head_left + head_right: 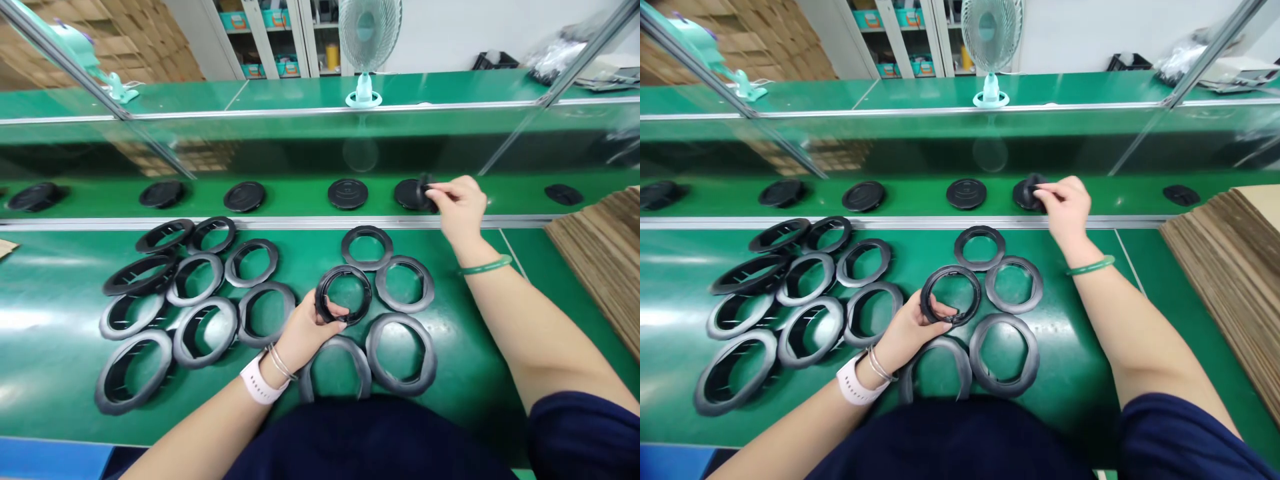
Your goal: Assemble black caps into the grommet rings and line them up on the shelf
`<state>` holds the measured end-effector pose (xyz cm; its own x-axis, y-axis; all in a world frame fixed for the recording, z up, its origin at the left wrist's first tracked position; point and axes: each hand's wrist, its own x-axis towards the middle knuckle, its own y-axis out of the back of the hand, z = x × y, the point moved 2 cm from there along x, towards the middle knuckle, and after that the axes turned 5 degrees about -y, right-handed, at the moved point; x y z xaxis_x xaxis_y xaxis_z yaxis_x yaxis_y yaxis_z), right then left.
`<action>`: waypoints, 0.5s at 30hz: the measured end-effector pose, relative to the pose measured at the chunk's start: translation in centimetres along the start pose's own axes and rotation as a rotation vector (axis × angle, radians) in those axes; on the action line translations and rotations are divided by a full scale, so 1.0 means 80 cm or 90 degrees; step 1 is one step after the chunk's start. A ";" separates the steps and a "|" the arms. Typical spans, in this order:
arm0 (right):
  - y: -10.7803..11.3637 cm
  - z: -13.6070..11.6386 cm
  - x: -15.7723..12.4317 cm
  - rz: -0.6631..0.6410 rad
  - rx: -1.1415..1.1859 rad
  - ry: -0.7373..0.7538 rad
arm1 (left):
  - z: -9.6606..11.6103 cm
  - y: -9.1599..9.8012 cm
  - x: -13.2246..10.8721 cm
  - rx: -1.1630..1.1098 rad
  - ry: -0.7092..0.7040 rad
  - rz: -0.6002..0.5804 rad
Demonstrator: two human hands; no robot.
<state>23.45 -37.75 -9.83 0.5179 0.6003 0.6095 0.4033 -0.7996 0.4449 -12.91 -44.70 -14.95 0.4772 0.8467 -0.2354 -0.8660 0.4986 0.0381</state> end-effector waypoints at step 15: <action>-0.036 -0.147 -0.181 -0.435 0.154 0.424 | -0.004 0.002 0.002 -0.058 -0.007 0.075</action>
<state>5.93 -44.37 -12.23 -0.3852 0.7418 0.5489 0.6396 -0.2141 0.7383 -13.01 -44.53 -15.26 0.3729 0.9004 -0.2241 -0.9257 0.3776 -0.0233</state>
